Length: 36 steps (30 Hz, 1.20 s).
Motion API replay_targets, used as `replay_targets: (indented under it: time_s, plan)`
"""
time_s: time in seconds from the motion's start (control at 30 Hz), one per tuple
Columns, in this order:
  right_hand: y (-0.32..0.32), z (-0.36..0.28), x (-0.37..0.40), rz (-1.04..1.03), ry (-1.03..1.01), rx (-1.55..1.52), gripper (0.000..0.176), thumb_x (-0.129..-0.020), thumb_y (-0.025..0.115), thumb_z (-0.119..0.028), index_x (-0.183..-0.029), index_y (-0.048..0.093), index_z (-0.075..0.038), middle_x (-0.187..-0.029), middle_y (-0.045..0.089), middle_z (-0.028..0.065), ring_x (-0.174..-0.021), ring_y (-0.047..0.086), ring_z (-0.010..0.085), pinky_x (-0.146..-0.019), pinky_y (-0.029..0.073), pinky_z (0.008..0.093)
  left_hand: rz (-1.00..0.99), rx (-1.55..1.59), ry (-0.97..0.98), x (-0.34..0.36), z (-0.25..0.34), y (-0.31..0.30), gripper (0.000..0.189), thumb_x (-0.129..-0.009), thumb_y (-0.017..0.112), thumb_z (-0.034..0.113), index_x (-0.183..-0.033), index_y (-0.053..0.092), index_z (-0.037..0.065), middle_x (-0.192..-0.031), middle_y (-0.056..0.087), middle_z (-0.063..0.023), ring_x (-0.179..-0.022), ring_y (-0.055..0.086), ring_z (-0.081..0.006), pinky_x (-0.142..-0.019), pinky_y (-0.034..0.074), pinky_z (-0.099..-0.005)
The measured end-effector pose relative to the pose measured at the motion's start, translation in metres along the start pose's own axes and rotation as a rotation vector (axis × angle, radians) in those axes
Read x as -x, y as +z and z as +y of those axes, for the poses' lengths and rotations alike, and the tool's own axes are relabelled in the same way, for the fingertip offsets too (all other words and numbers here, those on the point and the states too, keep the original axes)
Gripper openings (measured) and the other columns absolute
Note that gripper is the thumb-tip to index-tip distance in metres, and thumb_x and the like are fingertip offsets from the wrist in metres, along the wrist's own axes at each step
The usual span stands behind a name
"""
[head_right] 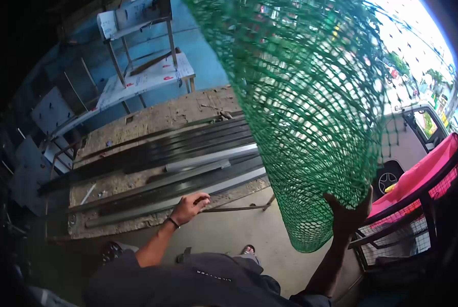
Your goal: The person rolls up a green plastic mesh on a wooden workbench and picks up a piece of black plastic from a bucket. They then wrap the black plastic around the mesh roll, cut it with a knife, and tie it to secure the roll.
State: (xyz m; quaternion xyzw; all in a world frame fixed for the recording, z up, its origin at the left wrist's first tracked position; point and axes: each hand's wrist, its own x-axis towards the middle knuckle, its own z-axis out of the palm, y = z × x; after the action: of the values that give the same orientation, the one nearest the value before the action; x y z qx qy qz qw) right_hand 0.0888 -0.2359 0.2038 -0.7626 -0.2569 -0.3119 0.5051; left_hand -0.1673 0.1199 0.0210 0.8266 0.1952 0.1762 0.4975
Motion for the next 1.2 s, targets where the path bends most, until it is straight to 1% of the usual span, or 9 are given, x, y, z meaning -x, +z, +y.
replay_targets:
  time_s: [0.23,0.3,0.63,0.83,0.9,0.93,1.07,1.17,1.2]
  plan:
    - [-0.05,0.093,-0.01,-0.01,0.191,0.01,0.097,-0.054,0.101,-0.011,-0.139,0.055,0.005,-0.124,0.066,0.0136,-0.112,0.062,0.0253,-0.099,0.05,0.0391,0.152,-0.094,-0.03,-0.067,0.032,0.041,0.02,-0.099,0.067,0.023,-0.109,0.068,0.005,-0.088,0.074,-0.014,-0.081,0.074,-0.0235,-0.074,0.056,-0.0361]
    - [-0.054,0.111,-0.006,-0.019,0.21,0.022,0.099,-0.054,0.102,-0.014,-0.139,0.055,0.006,-0.126,0.065,0.0152,-0.113,0.061,0.0266,-0.1,0.049,0.0402,0.215,0.004,-0.022,-0.087,0.029,0.035,0.014,-0.101,0.064,0.015,-0.106,0.067,0.002,-0.082,0.07,-0.0051,-0.075,0.068,-0.0117,-0.069,0.054,-0.0287]
    - [-0.029,0.119,0.002,-0.145,0.337,0.086,0.113,-0.051,0.105,-0.037,-0.137,0.052,0.013,-0.124,0.064,0.0191,-0.115,0.06,0.0298,-0.099,0.048,0.0436,0.469,0.495,0.029,-0.294,-0.031,-0.026,0.016,-0.102,0.061,0.013,-0.092,0.064,0.002,-0.078,0.068,-0.0044,-0.067,0.065,-0.0115,-0.062,0.053,-0.0273]
    - [0.01,0.094,0.007,-0.149,0.35,0.298,0.118,-0.05,0.104,-0.04,-0.14,0.049,0.013,-0.128,0.061,0.0229,-0.121,0.058,0.033,-0.103,0.047,0.0455,0.604,0.281,-0.044,-0.423,-0.113,-0.048,0.017,-0.1,0.064,0.02,-0.093,0.067,0.005,-0.077,0.071,-0.0051,-0.067,0.068,-0.0138,-0.064,0.052,-0.0275]
    - [0.033,0.077,0.001,-0.179,0.224,0.315,0.115,-0.051,0.104,-0.038,-0.139,0.05,0.013,-0.129,0.062,0.0235,-0.119,0.06,0.0329,-0.102,0.048,0.0455,0.74,-0.129,-0.09,-0.456,-0.134,-0.052,0.012,-0.093,0.069,0.022,-0.089,0.068,0.01,-0.076,0.072,-0.0075,-0.074,0.072,-0.0264,-0.066,0.056,-0.0391]
    - [0.043,0.07,-0.002,-0.206,0.207,0.29,0.113,-0.053,0.103,-0.038,-0.139,0.05,0.012,-0.129,0.063,0.0234,-0.117,0.061,0.0323,-0.101,0.048,0.0456,0.728,-0.175,-0.207,-0.472,-0.145,-0.054,0.012,-0.089,0.072,0.025,-0.092,0.069,0.014,-0.082,0.073,-0.0084,-0.084,0.072,-0.0327,-0.072,0.056,-0.0449]
    - [0.079,0.04,-0.006,-0.248,0.206,0.391,0.111,-0.056,0.101,-0.043,-0.138,0.051,0.012,-0.126,0.064,0.0225,-0.114,0.062,0.032,-0.099,0.049,0.0455,0.636,-0.37,-0.274,-0.512,-0.189,-0.063,0.018,-0.089,0.074,0.026,-0.101,0.068,0.015,-0.103,0.071,-0.0077,-0.101,0.068,-0.0325,-0.084,0.055,-0.0457]
    - [0.093,0.034,-0.006,-0.277,0.178,0.477,0.111,-0.055,0.101,-0.045,-0.137,0.052,0.012,-0.126,0.064,0.023,-0.114,0.063,0.0319,-0.099,0.049,0.0458,0.685,-0.505,-0.166,-0.537,-0.214,-0.063,0.02,-0.088,0.074,0.023,-0.104,0.068,0.014,-0.113,0.066,-0.0076,-0.113,0.062,-0.0324,-0.091,0.053,-0.0465]
    - [0.098,0.03,-0.01,-0.298,0.201,0.454,0.111,-0.054,0.101,-0.046,-0.136,0.053,0.012,-0.123,0.065,0.0237,-0.112,0.064,0.0337,-0.098,0.05,0.0462,0.643,-0.613,0.105,-0.563,-0.247,-0.06,0.021,-0.087,0.073,0.02,-0.105,0.068,0.012,-0.115,0.065,-0.0086,-0.117,0.059,-0.032,-0.093,0.052,-0.0462]
